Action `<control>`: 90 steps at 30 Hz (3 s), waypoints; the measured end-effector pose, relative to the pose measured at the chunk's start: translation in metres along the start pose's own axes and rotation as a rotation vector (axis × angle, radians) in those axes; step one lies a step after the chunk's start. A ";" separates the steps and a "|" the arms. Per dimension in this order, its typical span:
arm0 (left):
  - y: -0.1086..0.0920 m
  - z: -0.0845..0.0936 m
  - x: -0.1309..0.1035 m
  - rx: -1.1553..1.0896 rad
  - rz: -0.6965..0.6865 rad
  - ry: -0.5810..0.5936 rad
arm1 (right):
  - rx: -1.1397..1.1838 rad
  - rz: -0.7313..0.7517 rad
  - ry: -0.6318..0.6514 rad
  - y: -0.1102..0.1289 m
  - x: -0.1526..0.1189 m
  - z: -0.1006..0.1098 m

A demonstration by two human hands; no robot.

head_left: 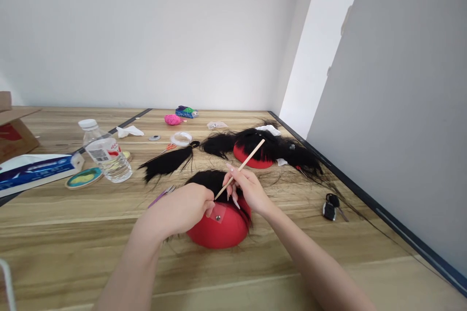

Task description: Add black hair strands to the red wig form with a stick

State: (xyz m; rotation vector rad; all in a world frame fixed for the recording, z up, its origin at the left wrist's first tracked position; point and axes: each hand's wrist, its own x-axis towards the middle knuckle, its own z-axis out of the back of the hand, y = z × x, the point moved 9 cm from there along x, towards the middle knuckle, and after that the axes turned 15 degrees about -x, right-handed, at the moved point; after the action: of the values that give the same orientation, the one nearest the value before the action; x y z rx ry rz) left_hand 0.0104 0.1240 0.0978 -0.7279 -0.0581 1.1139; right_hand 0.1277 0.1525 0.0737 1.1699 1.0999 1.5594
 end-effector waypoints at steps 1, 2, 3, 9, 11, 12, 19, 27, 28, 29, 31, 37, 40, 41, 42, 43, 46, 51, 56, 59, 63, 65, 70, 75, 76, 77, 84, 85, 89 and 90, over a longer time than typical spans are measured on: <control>-0.002 -0.001 0.000 0.018 0.008 -0.007 | -0.002 0.001 0.003 0.000 0.000 0.000; -0.003 -0.001 0.001 0.034 0.012 -0.015 | -0.004 0.003 0.005 0.000 0.000 0.000; -0.005 -0.002 0.000 0.050 0.018 -0.022 | -0.004 0.007 0.006 0.000 0.000 0.000; -0.012 -0.004 0.001 0.158 0.031 -0.077 | 0.039 -0.005 0.013 -0.001 0.001 0.000; -0.013 -0.005 0.001 0.192 0.020 -0.085 | 0.052 -0.012 0.004 -0.003 0.001 0.001; -0.013 -0.005 0.001 0.199 0.017 -0.086 | 0.056 -0.014 -0.003 -0.004 0.002 0.001; -0.016 -0.006 -0.003 0.165 0.016 -0.040 | 0.100 -0.004 -0.003 -0.007 0.003 0.002; 0.003 -0.011 -0.002 0.081 0.046 0.073 | 0.107 0.032 0.041 -0.005 0.002 0.001; 0.005 -0.010 -0.003 0.076 0.048 0.071 | 0.105 0.033 0.043 -0.004 0.001 0.001; 0.007 -0.009 -0.003 0.071 0.057 0.067 | 0.103 0.033 0.045 -0.004 0.001 0.001; 0.010 -0.006 -0.005 0.049 0.083 0.058 | 0.096 0.032 0.053 -0.003 0.001 0.000; 0.014 0.004 -0.006 -0.002 0.040 -0.005 | -0.013 0.022 0.079 0.001 -0.001 -0.003; 0.014 0.008 -0.005 -0.005 -0.008 -0.036 | -0.074 0.021 0.089 0.004 -0.002 -0.004; 0.013 0.008 -0.005 0.001 -0.014 -0.041 | -0.079 0.024 0.091 0.004 -0.003 -0.004; 0.011 0.008 -0.005 0.008 -0.018 -0.046 | -0.077 0.026 0.091 0.005 -0.003 -0.004; 0.008 0.008 -0.005 0.016 -0.023 -0.049 | -0.070 0.026 0.090 0.005 -0.003 -0.004; -0.003 0.004 -0.003 0.046 -0.023 -0.049 | -0.026 0.017 0.083 0.003 -0.002 -0.003; -0.010 0.000 -0.002 0.123 0.015 -0.125 | 0.028 -0.006 0.074 0.001 -0.001 -0.001; -0.012 -0.004 -0.001 0.186 0.000 -0.131 | 0.040 -0.005 0.066 0.003 0.000 0.000; -0.013 -0.005 -0.001 0.194 0.000 -0.113 | 0.052 -0.020 0.056 0.000 0.001 0.001; -0.017 -0.007 -0.002 0.189 -0.013 -0.089 | 0.108 -0.028 0.042 -0.006 0.003 0.003; -0.019 -0.006 -0.003 0.178 -0.017 -0.082 | 0.127 -0.030 0.044 -0.009 0.003 0.002; -0.016 -0.006 -0.006 0.126 0.014 -0.027 | 0.119 -0.023 0.048 -0.009 0.003 0.002; -0.008 -0.006 -0.007 0.105 0.010 0.018 | 0.078 -0.002 0.046 -0.005 0.002 0.001; -0.008 -0.005 -0.007 0.097 -0.006 0.021 | 0.071 0.001 0.046 -0.005 0.002 0.001; -0.007 -0.005 -0.007 0.088 -0.017 0.023 | 0.065 0.003 0.046 -0.004 0.002 0.001; 0.002 -0.002 -0.008 0.036 0.011 0.027 | 0.016 -0.001 0.049 -0.001 0.001 0.001; 0.003 -0.001 -0.008 0.028 0.019 0.029 | 0.011 0.001 0.047 0.000 0.001 0.001; 0.003 -0.002 -0.009 0.011 0.020 0.038 | 0.002 0.003 0.047 0.000 0.001 0.002; 0.003 -0.002 -0.008 0.008 0.015 0.039 | 0.001 0.002 0.046 0.000 0.001 0.002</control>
State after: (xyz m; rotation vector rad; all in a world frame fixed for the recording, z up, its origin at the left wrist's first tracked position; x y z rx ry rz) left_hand 0.0048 0.1166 0.0971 -0.7442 -0.0151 1.1131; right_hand 0.1293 0.1539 0.0745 1.1410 1.1298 1.5947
